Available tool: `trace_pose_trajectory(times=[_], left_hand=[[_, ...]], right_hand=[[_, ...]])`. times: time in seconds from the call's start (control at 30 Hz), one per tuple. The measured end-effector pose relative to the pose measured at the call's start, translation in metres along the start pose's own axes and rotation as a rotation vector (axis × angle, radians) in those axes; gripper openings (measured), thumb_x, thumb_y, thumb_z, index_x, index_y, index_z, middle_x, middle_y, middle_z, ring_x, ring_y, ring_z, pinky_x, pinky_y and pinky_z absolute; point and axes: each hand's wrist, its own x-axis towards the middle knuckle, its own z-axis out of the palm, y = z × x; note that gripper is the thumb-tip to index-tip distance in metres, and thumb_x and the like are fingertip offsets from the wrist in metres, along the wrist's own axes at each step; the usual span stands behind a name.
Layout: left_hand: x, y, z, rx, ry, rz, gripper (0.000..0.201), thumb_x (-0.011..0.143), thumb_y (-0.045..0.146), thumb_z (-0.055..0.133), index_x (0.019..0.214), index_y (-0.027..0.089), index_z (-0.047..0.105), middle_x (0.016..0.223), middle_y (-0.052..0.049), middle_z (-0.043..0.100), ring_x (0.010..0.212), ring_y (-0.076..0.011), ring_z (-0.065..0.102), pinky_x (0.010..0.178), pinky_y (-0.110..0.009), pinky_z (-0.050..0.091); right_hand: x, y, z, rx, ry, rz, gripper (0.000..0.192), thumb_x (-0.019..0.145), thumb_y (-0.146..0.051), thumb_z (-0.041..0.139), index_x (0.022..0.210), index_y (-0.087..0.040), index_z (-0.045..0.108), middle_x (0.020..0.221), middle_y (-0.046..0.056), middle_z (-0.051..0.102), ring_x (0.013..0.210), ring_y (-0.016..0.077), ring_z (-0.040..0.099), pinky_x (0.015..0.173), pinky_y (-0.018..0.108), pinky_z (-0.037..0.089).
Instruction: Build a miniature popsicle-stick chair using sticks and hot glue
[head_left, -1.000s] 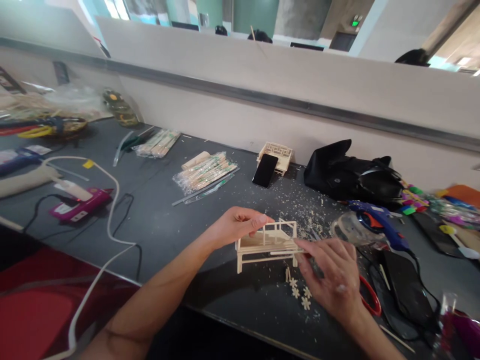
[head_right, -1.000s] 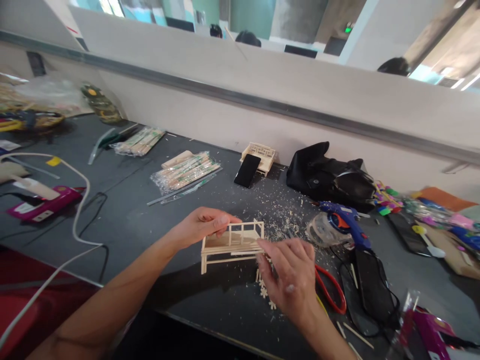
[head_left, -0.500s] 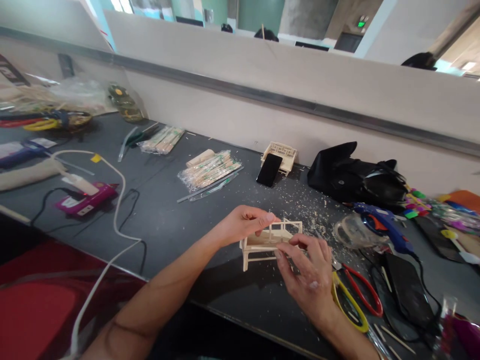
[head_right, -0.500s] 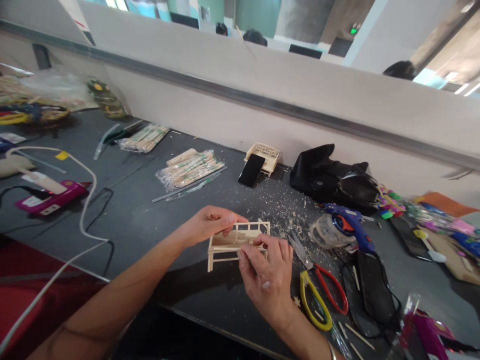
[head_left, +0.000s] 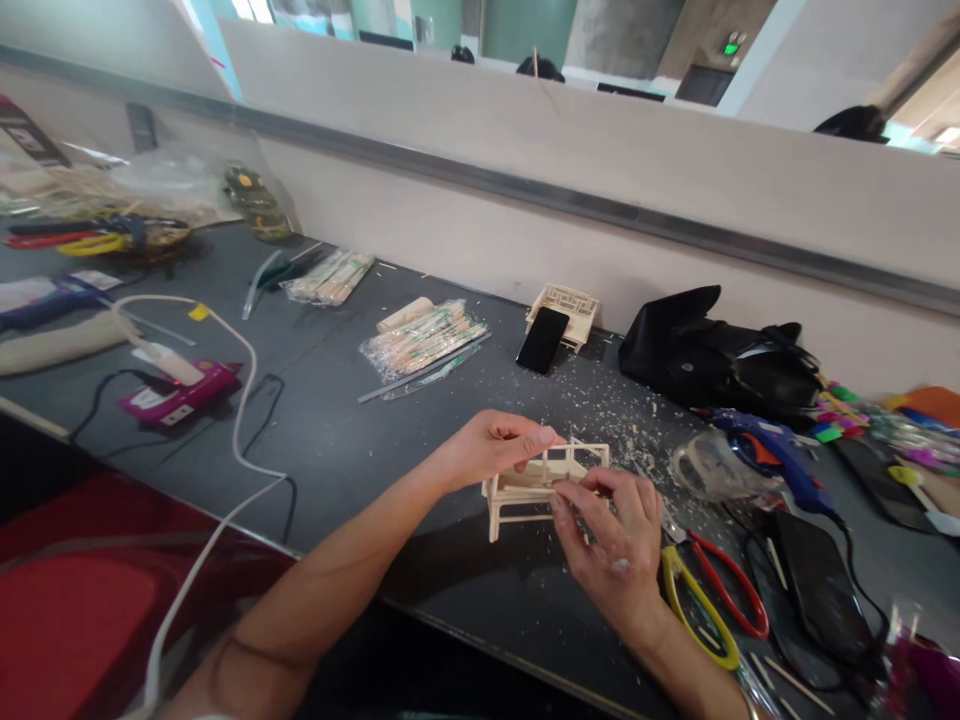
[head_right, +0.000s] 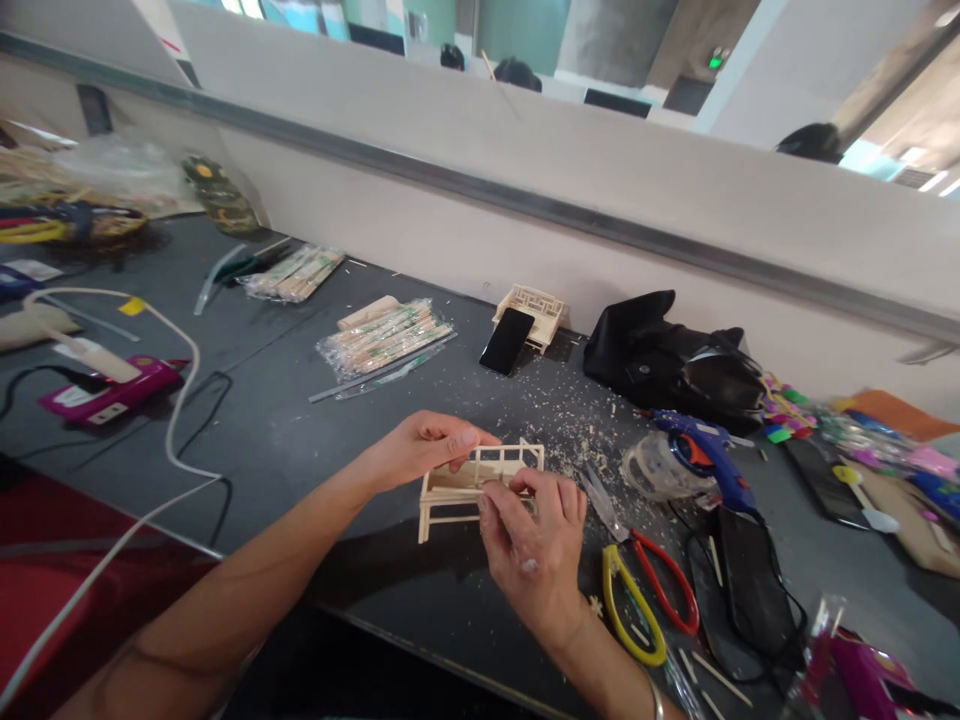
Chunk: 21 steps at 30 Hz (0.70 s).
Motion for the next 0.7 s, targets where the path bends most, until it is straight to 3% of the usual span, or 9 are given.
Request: trace_pose_trajectory(times=[0.17,0.37,0.7], left_hand=[[-0.0004,-0.0017,-0.0002,0.033,0.008,0.0,0.051,0.087,0.061,0.053,0.087,0.017,0.077,0.059,0.0,0.058,0.055,-0.0109,0.047,0.051,-0.023,0.035],[-0.0004,-0.0029,-0.0007,0.06,0.013,-0.005,0.048,0.089,0.06,0.053,0.089,0.018,0.077,0.062,-0.002,0.064,0.062,-0.014,0.057,0.053,-0.023,0.04],[-0.0006,-0.0024,-0.0009,0.05,0.014,-0.003,0.053,0.087,0.063,0.053,0.092,0.016,0.077,0.061,-0.002,0.063,0.059,-0.0128,0.054,0.052,-0.022,0.04]], right_hand=[[-0.0001,-0.0013,0.0007,0.012,0.001,-0.004,0.01,0.089,-0.016,0.063,0.09,-0.023,0.07,0.086,0.005,0.061,0.078,0.0204,0.053,0.069,0.036,0.039],[-0.0002,-0.0036,0.0014,0.01,-0.011,0.011,0.011,0.089,-0.016,0.062,0.09,-0.025,0.069,0.086,0.004,0.061,0.077,0.0192,0.052,0.069,0.035,0.039],[-0.0006,-0.0033,0.002,-0.007,-0.023,0.008,0.01,0.09,-0.017,0.062,0.089,-0.023,0.07,0.086,0.005,0.062,0.077,0.0201,0.053,0.069,0.036,0.039]])
